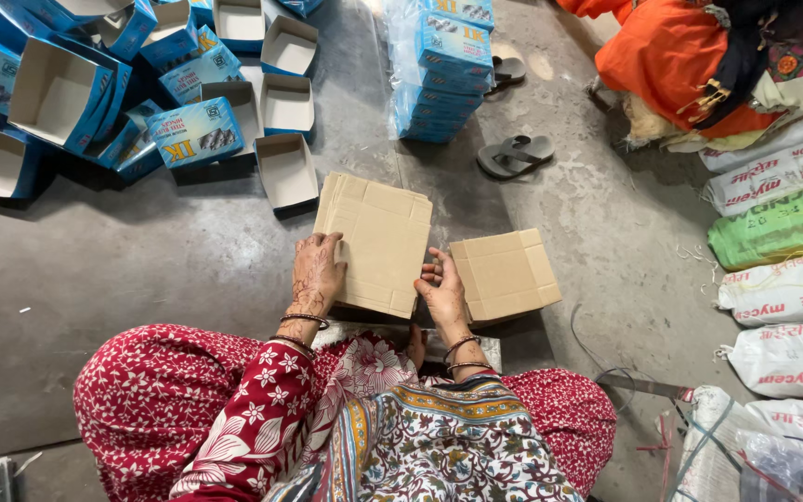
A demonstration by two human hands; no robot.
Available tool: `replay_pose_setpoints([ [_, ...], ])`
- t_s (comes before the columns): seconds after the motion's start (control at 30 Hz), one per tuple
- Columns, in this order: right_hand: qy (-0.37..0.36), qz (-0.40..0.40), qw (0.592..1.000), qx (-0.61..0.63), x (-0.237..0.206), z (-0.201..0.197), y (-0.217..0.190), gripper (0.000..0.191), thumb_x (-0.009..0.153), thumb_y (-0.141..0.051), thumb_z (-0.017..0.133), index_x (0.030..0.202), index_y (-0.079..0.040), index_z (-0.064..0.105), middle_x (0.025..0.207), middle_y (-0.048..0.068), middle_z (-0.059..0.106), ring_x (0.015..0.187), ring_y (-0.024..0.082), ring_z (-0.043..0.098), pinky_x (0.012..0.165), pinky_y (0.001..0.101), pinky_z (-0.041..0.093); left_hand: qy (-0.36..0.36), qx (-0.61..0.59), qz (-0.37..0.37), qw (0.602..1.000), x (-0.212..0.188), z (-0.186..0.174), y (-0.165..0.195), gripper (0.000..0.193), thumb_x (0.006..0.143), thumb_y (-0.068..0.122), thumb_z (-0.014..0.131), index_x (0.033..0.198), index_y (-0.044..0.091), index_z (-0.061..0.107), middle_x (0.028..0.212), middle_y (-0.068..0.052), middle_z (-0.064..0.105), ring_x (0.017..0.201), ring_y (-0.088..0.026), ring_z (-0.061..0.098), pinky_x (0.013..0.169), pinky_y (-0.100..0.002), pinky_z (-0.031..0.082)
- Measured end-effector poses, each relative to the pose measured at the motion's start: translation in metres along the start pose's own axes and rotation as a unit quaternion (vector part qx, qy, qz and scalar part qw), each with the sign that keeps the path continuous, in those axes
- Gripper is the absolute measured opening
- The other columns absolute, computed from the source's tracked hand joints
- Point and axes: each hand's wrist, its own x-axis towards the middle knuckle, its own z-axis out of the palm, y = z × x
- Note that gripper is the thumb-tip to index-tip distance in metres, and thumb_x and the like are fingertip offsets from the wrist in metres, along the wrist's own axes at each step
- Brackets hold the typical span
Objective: The person sits on the floor and folds flat cardboard pieces into small rectangular boxes. She repeatedly picks up a flat piece, folds the side flaps inward, and stacks the finished boxes. The workspace contains stacks of blue printed boxes and large white sacks.
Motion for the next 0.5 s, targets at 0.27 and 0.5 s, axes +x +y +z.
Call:
replay_pose_setpoints([
  [0.27,-0.012,0.018,0.994,0.106,0.001,0.005,-0.001,0.078,0.076,0.014,0.068,0.148,-0.010,0.048,0.111,0.007,0.058,0.092,0.013,0.057,0.085,0.0278,0.057,0.005,-0.053,-0.049,0.997,-0.001,-0.004,-0.001,0.065,0.076,0.010,0.081,0.136,0.019,0.058,0.131,-0.012,0.059,0.127,-0.033,0.050,0.112,-0.041,0.039],
  [0.5,-0.037,-0.045,0.968,0.245,0.003,-0.004,0.000,0.054,0.082,0.016,0.060,0.133,0.000,0.060,0.111,0.000,0.063,0.100,0.012,0.059,0.093,0.0252,0.052,0.072,-0.463,0.010,0.883,0.004,-0.009,-0.001,0.065,0.076,-0.008,0.062,0.137,0.011,0.053,0.112,-0.005,0.053,0.107,-0.021,0.056,0.096,-0.031,0.049],
])
